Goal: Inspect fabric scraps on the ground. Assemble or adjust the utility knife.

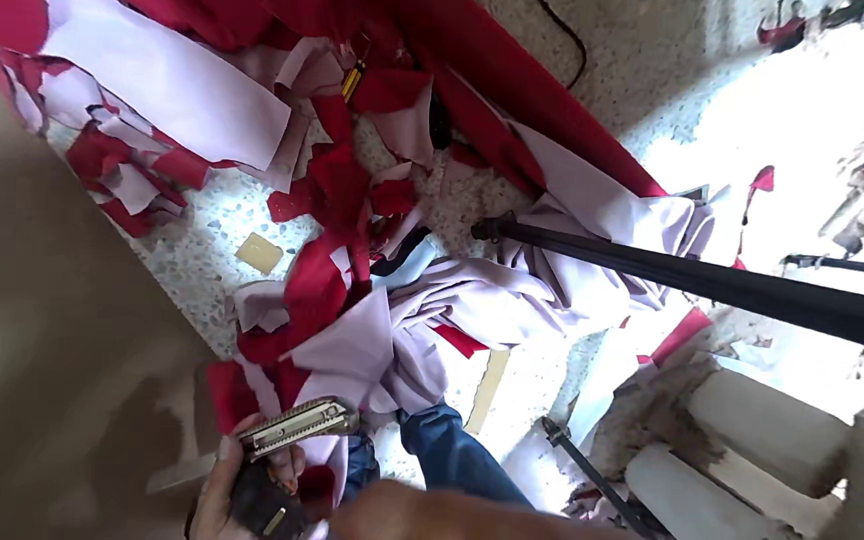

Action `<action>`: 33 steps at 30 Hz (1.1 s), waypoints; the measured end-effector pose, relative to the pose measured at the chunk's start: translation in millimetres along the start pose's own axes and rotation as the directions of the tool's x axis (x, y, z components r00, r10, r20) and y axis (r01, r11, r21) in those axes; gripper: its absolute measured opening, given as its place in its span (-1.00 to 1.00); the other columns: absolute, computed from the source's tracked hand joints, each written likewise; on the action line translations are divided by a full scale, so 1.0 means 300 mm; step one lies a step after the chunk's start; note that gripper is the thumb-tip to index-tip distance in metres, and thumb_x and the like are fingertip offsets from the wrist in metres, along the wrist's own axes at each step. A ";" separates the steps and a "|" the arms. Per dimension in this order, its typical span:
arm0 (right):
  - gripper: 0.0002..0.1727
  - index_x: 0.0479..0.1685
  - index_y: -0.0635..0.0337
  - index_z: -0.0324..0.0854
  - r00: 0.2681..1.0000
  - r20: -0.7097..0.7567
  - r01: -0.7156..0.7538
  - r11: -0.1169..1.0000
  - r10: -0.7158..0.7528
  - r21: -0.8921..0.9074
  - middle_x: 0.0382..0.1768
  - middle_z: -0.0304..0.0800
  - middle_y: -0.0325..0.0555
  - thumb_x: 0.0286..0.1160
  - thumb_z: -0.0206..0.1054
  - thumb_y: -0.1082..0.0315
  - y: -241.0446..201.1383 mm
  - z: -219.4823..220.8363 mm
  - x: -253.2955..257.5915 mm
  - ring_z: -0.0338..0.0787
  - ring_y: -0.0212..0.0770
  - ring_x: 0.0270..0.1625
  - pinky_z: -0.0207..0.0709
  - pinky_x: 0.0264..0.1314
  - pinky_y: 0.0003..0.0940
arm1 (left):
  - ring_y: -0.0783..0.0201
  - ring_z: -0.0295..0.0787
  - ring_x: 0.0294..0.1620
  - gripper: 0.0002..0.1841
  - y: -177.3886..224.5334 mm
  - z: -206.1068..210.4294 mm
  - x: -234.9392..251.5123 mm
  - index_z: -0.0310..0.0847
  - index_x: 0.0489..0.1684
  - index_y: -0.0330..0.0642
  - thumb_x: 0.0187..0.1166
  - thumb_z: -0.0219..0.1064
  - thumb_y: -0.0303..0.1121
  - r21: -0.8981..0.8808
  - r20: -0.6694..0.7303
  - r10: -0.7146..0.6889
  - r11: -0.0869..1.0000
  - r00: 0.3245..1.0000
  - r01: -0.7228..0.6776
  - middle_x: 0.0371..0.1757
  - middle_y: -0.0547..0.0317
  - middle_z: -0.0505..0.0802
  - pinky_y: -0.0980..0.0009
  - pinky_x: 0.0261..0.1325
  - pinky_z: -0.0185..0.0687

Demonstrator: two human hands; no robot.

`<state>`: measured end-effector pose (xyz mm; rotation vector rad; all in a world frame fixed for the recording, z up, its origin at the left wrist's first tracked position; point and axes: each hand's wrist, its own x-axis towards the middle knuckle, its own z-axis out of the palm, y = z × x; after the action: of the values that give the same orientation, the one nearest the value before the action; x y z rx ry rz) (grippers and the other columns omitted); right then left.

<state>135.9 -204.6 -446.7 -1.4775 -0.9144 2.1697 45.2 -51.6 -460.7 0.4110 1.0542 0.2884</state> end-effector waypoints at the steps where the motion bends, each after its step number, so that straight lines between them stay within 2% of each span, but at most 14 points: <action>1: -0.54 0.64 0.05 0.46 0.992 -0.104 -0.074 0.997 0.075 0.012 0.12 0.83 0.28 0.82 0.09 0.26 0.021 -0.113 -0.003 0.84 0.34 0.14 0.62 0.20 0.42 | 0.32 0.88 -0.39 -0.59 -0.005 -0.004 0.001 0.80 0.11 0.03 0.79 0.09 0.05 -0.001 -0.005 0.014 1.000 1.000 -0.014 -0.39 0.16 0.90 0.39 -0.24 0.85; 4: -0.46 0.73 -0.05 0.35 0.766 -0.611 -0.245 0.969 0.198 0.007 0.00 0.88 0.15 0.77 0.12 0.30 0.247 -0.395 0.047 0.90 0.22 -0.07 0.74 0.00 0.33 | 0.30 0.87 -0.45 -0.57 -0.008 0.002 0.005 0.77 0.12 -0.07 0.84 0.02 -0.02 -0.012 -0.086 0.039 0.999 0.996 -0.040 -0.42 0.12 0.88 0.36 -0.32 0.87; 6: -0.34 0.85 -0.04 0.12 0.579 -0.734 -0.312 0.928 0.355 0.203 -0.06 0.87 0.18 0.79 0.15 0.12 0.376 -0.563 0.064 0.88 0.21 -0.05 0.71 0.06 0.33 | 0.31 0.87 -0.46 -0.54 -0.003 0.022 0.001 0.73 0.15 -0.11 0.89 -0.10 -0.08 0.041 -0.165 0.049 0.998 0.985 -0.043 -0.41 0.13 0.88 0.36 -0.32 0.88; 8: -0.35 0.78 0.06 0.20 0.478 -0.758 -0.056 0.877 0.443 0.477 0.00 0.80 0.08 0.70 0.20 0.18 0.383 -0.628 0.061 0.81 -0.03 -0.06 0.71 0.04 0.02 | 0.32 0.86 -0.47 -0.54 0.003 0.042 0.019 0.72 0.15 -0.15 0.90 -0.13 -0.12 0.102 -0.216 0.076 0.993 0.974 -0.055 -0.41 0.13 0.88 0.38 -0.32 0.88; 9: -0.40 0.69 0.10 0.32 0.477 -0.770 0.119 0.837 0.423 0.533 -0.07 0.73 -0.05 0.63 0.17 0.28 0.341 -0.617 0.053 0.67 -0.20 -0.19 0.58 -0.15 -0.19 | 0.32 0.85 -0.48 -0.55 0.000 0.049 0.027 0.73 0.13 -0.17 0.89 -0.11 -0.13 0.117 -0.235 0.089 0.991 0.968 -0.063 -0.41 0.13 0.87 0.39 -0.34 0.87; 11: -0.47 0.54 0.15 0.49 0.592 -0.734 0.351 0.714 0.331 0.606 -0.05 0.73 -0.16 0.52 0.11 0.44 0.226 -0.518 0.014 0.66 -0.31 -0.20 0.57 -0.18 -0.34 | 0.33 0.84 -0.48 -0.56 -0.002 0.046 0.010 0.72 0.12 -0.17 0.88 -0.07 -0.11 0.155 -0.268 0.090 0.987 0.959 -0.050 -0.40 0.14 0.86 0.38 -0.33 0.86; 14: -0.47 0.56 0.18 0.46 0.712 -0.678 0.519 0.514 0.182 0.683 0.24 0.81 0.00 0.57 0.09 0.55 0.084 -0.368 -0.057 0.84 -0.13 0.13 0.74 0.21 -0.14 | 0.31 0.84 -0.47 -0.57 -0.017 0.052 0.013 0.71 0.17 -0.24 0.88 -0.07 -0.16 0.178 -0.252 0.108 0.982 0.962 -0.064 -0.38 0.08 0.86 0.38 -0.34 0.86; 16: -0.55 0.50 0.15 0.46 0.720 -0.666 0.592 0.329 0.196 0.736 0.35 0.76 0.11 0.64 0.07 0.54 0.047 -0.287 -0.081 0.82 -0.03 0.30 0.67 0.41 -0.08 | 0.30 0.85 -0.46 -0.59 -0.022 0.066 0.013 0.72 0.17 -0.27 0.87 -0.02 -0.18 0.190 -0.227 0.113 0.979 0.967 -0.070 -0.36 0.05 0.86 0.38 -0.34 0.86; 18: -0.67 0.34 0.16 0.53 0.711 -0.656 0.630 0.183 0.254 0.755 0.34 0.75 0.17 0.67 0.11 0.49 0.052 -0.245 -0.092 0.82 -0.02 0.25 0.66 0.38 -0.11 | 0.29 0.85 -0.46 -0.60 -0.025 0.077 0.012 0.73 0.15 -0.28 0.85 0.03 -0.18 0.221 -0.209 0.123 0.972 0.970 -0.076 -0.36 0.03 0.86 0.38 -0.36 0.86; 21: -0.68 0.39 0.16 0.48 0.697 -0.655 0.661 0.095 0.291 0.745 0.37 0.72 0.18 0.73 0.12 0.45 0.073 -0.228 -0.113 0.78 0.03 0.36 0.61 0.50 -0.05 | 0.31 0.85 -0.45 -0.62 -0.032 0.078 0.009 0.74 0.14 -0.25 0.84 0.06 -0.17 0.301 -0.181 0.136 0.951 0.974 -0.077 -0.35 0.07 0.88 0.39 -0.33 0.87; 24: -0.61 0.39 0.15 0.51 0.702 -0.657 0.664 0.083 0.276 0.744 0.33 0.72 0.15 0.64 0.08 0.51 0.081 -0.244 -0.115 0.77 0.03 0.35 0.61 0.47 -0.02 | 0.32 0.84 -0.44 -0.62 -0.028 0.081 0.012 0.75 0.13 -0.24 0.83 0.07 -0.17 0.328 -0.181 0.136 0.942 0.974 -0.071 -0.34 0.08 0.87 0.39 -0.32 0.86; 27: -0.60 0.39 0.14 0.54 0.704 -0.662 0.660 0.107 0.259 0.744 0.30 0.74 0.11 0.69 -0.01 0.34 0.071 -0.265 -0.128 0.77 -0.02 0.30 0.62 0.42 -0.06 | 0.35 0.83 -0.45 -0.62 0.001 0.116 0.016 0.77 0.11 -0.23 0.82 0.10 -0.15 0.333 -0.139 0.133 0.939 0.981 -0.080 -0.35 0.11 0.87 0.42 -0.33 0.85; 30: -0.53 0.37 0.00 0.55 0.703 -0.658 0.593 0.288 0.271 0.752 0.20 0.81 -0.12 0.86 -0.10 -0.04 -0.022 -0.261 -0.232 0.83 -0.19 0.17 0.71 0.26 -0.19 | 0.37 0.82 -0.47 -0.65 0.101 0.211 -0.049 0.81 0.09 -0.21 0.75 0.25 -0.12 0.319 -0.057 0.106 0.944 0.993 -0.083 -0.34 0.11 0.88 0.44 -0.36 0.83; 33: -0.62 0.11 -0.01 0.70 0.702 -0.688 0.516 0.536 0.183 0.668 -0.26 0.73 -0.24 0.70 0.24 -0.09 -0.163 -0.232 -0.397 0.67 -0.40 -0.32 0.63 -0.23 -0.45 | 0.37 0.75 -0.52 -0.67 0.266 0.358 -0.179 0.84 0.03 -0.20 0.69 0.33 -0.12 0.398 0.051 0.106 0.910 0.993 -0.118 -0.35 0.10 0.86 0.46 -0.43 0.77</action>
<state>243.2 -221.0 -348.5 -1.3539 0.2705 1.2771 112.1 -23.5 -336.2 0.8456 1.0633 0.1652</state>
